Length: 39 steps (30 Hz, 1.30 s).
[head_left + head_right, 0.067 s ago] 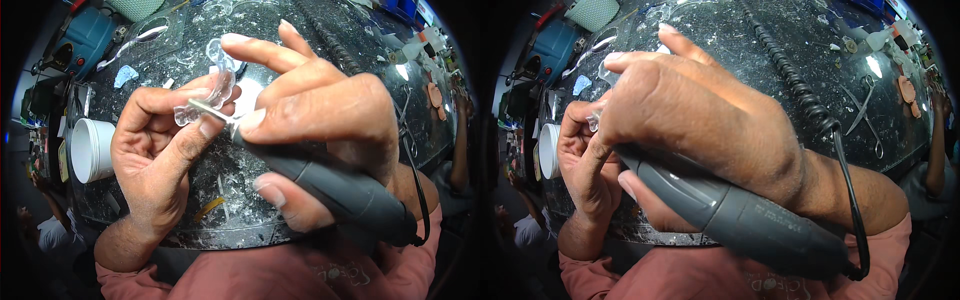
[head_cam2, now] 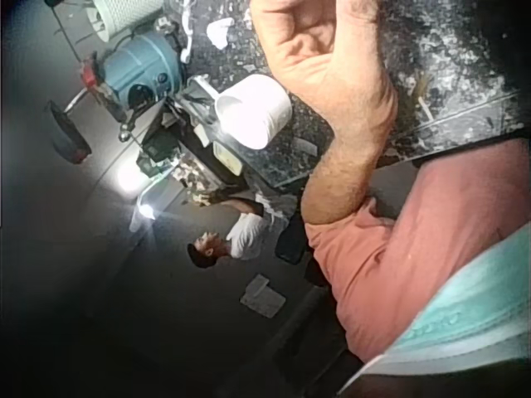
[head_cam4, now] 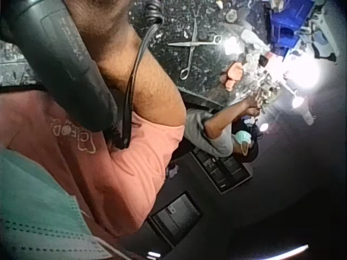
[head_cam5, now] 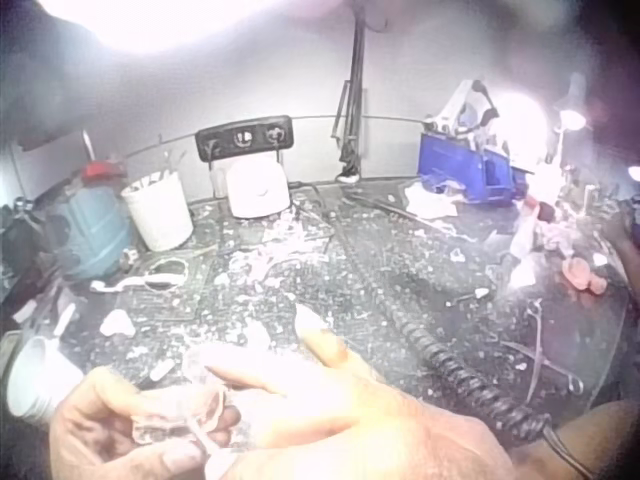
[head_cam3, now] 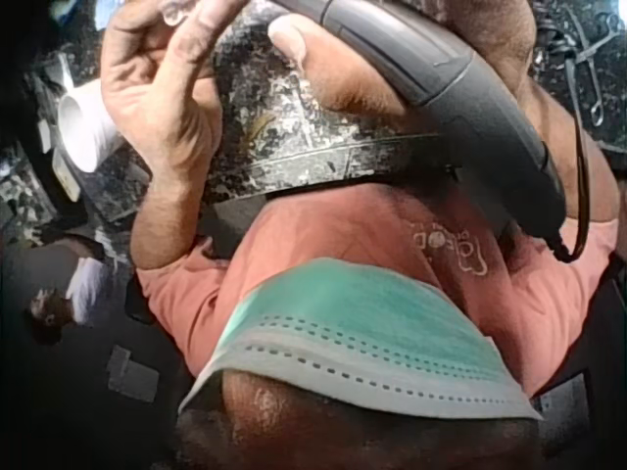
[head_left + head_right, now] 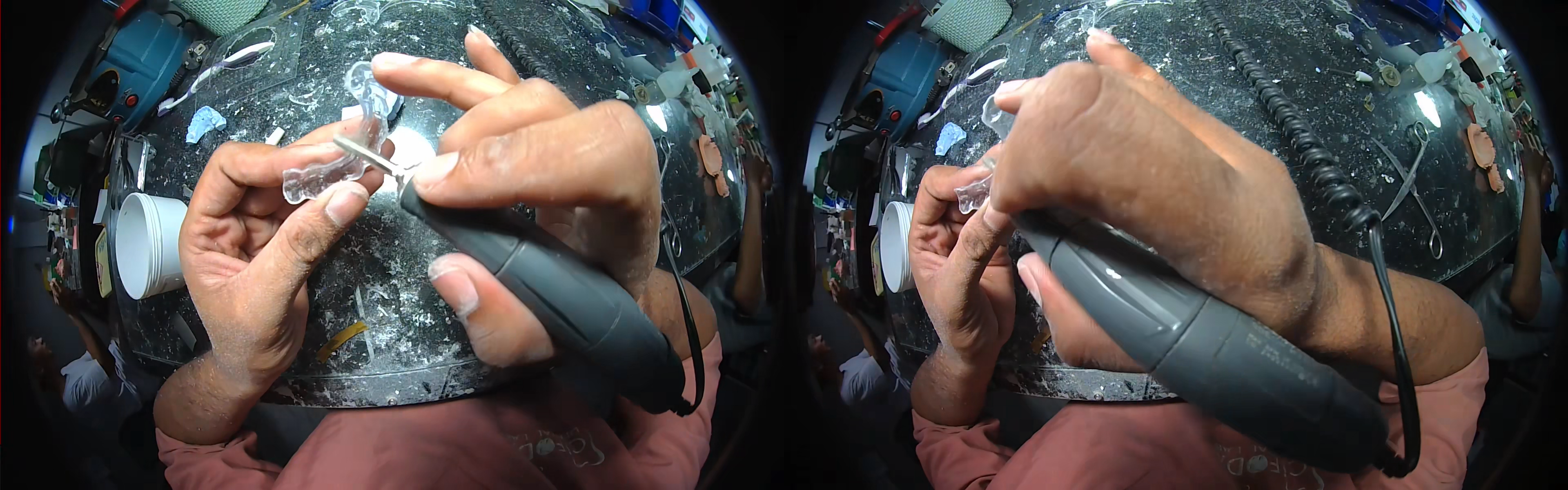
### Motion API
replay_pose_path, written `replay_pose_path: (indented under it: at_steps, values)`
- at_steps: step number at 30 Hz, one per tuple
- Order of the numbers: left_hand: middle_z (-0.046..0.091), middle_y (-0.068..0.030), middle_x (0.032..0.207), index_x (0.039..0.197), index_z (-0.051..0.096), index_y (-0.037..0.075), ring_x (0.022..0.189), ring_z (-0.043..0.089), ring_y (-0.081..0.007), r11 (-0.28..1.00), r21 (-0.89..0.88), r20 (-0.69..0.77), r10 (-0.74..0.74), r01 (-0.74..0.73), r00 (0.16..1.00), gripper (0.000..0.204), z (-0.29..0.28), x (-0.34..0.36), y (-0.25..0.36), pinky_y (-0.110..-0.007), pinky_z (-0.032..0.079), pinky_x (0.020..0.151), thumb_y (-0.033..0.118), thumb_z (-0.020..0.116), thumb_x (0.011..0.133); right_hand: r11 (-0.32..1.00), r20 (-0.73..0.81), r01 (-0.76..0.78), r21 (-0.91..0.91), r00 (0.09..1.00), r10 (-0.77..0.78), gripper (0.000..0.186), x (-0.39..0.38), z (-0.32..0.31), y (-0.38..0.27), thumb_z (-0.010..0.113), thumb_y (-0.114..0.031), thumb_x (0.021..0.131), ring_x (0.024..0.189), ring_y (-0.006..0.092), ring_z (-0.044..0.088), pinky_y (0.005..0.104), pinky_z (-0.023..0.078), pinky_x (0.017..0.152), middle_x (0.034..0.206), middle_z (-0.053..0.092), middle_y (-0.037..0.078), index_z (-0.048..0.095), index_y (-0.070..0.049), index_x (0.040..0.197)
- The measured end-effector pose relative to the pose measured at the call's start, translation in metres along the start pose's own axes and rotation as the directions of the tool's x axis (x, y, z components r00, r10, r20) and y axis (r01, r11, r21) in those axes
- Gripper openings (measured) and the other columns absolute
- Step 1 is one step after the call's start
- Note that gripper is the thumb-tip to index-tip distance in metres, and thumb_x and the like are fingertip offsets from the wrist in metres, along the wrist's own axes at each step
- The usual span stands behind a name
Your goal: The person trims and smooths the edges of a clear dental aligner using a rotary tool, rotating and repositioning the aligner by hand.
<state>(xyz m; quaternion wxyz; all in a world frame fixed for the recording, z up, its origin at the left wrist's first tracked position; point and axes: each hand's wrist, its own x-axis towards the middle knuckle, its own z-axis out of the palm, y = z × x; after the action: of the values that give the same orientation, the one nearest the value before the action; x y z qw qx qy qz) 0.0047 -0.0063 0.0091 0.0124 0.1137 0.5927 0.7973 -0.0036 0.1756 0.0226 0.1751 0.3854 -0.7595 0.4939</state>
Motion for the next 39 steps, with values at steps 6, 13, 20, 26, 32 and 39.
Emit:
replay_pose_path:
  at_steps: [6, 13, 20, 26, 32, 39]
  values:
    - [0.055, -0.0075, 0.092, 0.099, 0.046, 0.001, 0.088, 0.054, -0.0125, 0.998, -0.061, 0.039, 0.029, -0.027, 0.999, 0.025, 0.006, 0.000, -0.001, -0.026, 0.043, 0.081, 0.001, 0.059, 0.077, 0.951, -0.083, 0.287, 0.112, 0.957, -0.279, 0.039, 0.006, 0.004, 0.020, 0.063, -0.016, 0.066, 0.094, 0.0374, 0.055, 0.0551, 0.027, 0.094, 0.078, 0.054, 0.015, 0.046, 0.000, 0.097]
    - [0.055, -0.0088, 0.094, 0.095, 0.045, 0.002, 0.089, 0.053, -0.0127, 0.994, -0.090, 0.001, 0.063, -0.063, 0.998, 0.022, 0.001, -0.005, -0.003, -0.028, 0.042, 0.083, 0.001, 0.058, 0.077, 0.999, 0.008, 0.040, 0.008, 0.999, -0.040, 0.030, 0.007, 0.011, -0.006, 0.068, -0.012, 0.060, 0.100, 0.0400, 0.053, 0.0528, 0.025, 0.096, 0.086, 0.056, 0.010, 0.061, -0.004, 0.088]
    - [0.054, -0.0158, 0.107, 0.097, 0.046, 0.001, 0.097, 0.054, -0.0167, 0.992, -0.056, -0.002, 0.113, -0.113, 0.994, 0.022, -0.001, -0.003, -0.005, -0.031, 0.041, 0.088, 0.003, 0.057, 0.079, 0.988, -0.047, 0.128, 0.083, 0.991, -0.124, 0.026, -0.005, 0.018, 0.006, 0.068, -0.012, 0.062, 0.101, 0.0282, 0.053, 0.0536, 0.032, 0.094, 0.094, 0.055, 0.010, 0.059, -0.011, 0.087]
    - [0.051, -0.0187, 0.114, 0.099, 0.047, 0.002, 0.103, 0.052, -0.0217, 0.992, -0.018, -0.014, 0.121, -0.121, 0.993, 0.020, -0.003, -0.002, -0.006, -0.033, 0.042, 0.089, 0.002, 0.055, 0.080, 0.991, 0.145, 0.130, 0.025, 0.981, -0.132, 0.032, 0.003, 0.012, 0.008, 0.068, -0.013, 0.062, 0.111, 0.0391, 0.045, 0.0534, 0.018, 0.100, 0.092, 0.053, 0.008, 0.058, -0.008, 0.092]
    - [0.046, -0.0203, 0.119, 0.101, 0.044, 0.003, 0.106, 0.050, -0.0232, 0.991, -0.040, 0.059, 0.134, -0.132, 0.989, 0.025, -0.004, -0.003, -0.003, -0.034, 0.040, 0.091, 0.004, 0.057, 0.080, 0.991, 0.064, 0.097, 0.093, 0.993, -0.103, 0.031, 0.004, 0.011, 0.002, 0.065, -0.010, 0.066, 0.106, 0.0412, 0.048, 0.0529, 0.016, 0.100, 0.089, 0.052, 0.010, 0.053, -0.008, 0.095]
    - [0.048, -0.0199, 0.118, 0.099, 0.045, 0.003, 0.105, 0.050, -0.0210, 0.987, 0.034, 0.023, 0.153, -0.154, 0.988, 0.023, -0.003, -0.005, -0.005, -0.034, 0.039, 0.091, 0.007, 0.057, 0.080, 0.979, 0.086, 0.200, 0.036, 0.976, -0.202, 0.040, 0.002, 0.017, 0.006, 0.066, -0.003, 0.062, 0.106, 0.0424, 0.048, 0.0565, 0.017, 0.099, 0.092, 0.051, 0.010, 0.051, -0.010, 0.098]
